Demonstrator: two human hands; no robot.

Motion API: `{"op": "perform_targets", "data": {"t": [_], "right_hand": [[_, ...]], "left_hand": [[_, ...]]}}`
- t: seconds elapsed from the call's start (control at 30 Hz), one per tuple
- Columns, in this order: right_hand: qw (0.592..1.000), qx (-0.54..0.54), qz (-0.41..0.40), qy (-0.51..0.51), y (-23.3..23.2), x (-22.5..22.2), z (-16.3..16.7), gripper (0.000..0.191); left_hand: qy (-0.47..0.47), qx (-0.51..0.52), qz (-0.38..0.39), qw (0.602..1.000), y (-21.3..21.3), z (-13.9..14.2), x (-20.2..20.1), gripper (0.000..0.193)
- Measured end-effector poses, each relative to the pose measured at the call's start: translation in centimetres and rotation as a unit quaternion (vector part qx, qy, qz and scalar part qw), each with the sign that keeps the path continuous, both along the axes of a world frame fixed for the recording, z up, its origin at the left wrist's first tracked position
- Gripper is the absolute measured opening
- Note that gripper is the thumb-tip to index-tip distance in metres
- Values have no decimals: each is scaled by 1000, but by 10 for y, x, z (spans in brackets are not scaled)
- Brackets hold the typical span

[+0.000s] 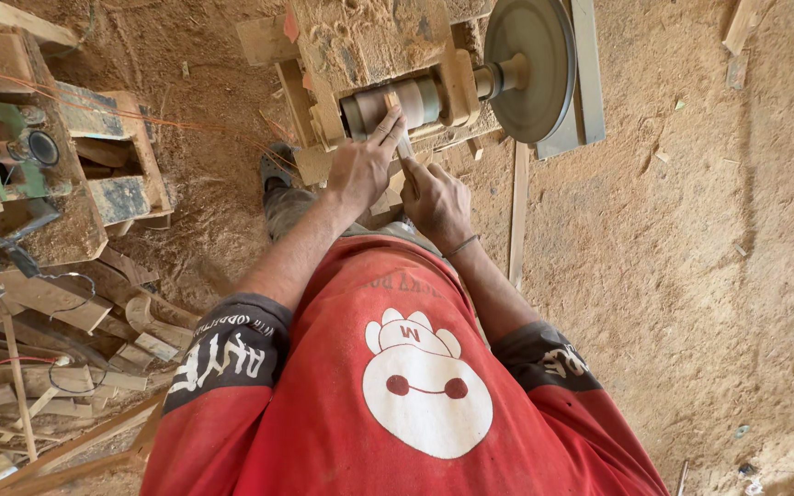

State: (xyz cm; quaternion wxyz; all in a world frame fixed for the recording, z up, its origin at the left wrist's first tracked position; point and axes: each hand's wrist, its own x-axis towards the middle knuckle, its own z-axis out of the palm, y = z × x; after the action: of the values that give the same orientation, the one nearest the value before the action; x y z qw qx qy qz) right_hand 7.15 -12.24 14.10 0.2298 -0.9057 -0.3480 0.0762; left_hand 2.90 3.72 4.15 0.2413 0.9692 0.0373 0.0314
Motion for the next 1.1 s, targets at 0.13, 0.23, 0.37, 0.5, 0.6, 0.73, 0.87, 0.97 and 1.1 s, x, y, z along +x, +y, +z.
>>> {"op": "perform_targets", "data": {"t": [0.13, 0.23, 0.37, 0.5, 0.6, 0.73, 0.87, 0.97, 1.1], "right_hand": [[1000, 9, -4, -1, -8, -6, -10, 35], [1000, 21, -1, -6, -15, -11, -26, 37], [999, 46, 7, -16, -24, -14, -51, 38], [998, 46, 19, -47, -30, -16, -72, 45], [998, 38, 21, -47, -33, -18, -83, 51], [998, 46, 25, -35, -32, -18, -87, 53], [999, 43, 15, -22, -31, -20, -82, 55], [999, 41, 16, -30, -30, -19, -77, 56], [999, 26, 12, -28, -31, -19, -76, 55]], "left_hand": [[-34, 20, -3, 999, -3, -8, -6, 61], [-26, 43, -4, 999, -10, -16, -10, 60], [5, 150, -10, 989, -21, -25, -17, 64], [21, 221, -18, 975, -25, -30, -22, 72], [20, 200, -22, 979, -27, -31, -24, 83], [21, 171, -21, 985, -27, -31, -23, 82], [23, 137, -19, 990, -24, -31, -22, 80], [15, 121, -19, 992, -22, -32, -20, 79], [-1, 113, -19, 993, -21, -34, -21, 79]]}}
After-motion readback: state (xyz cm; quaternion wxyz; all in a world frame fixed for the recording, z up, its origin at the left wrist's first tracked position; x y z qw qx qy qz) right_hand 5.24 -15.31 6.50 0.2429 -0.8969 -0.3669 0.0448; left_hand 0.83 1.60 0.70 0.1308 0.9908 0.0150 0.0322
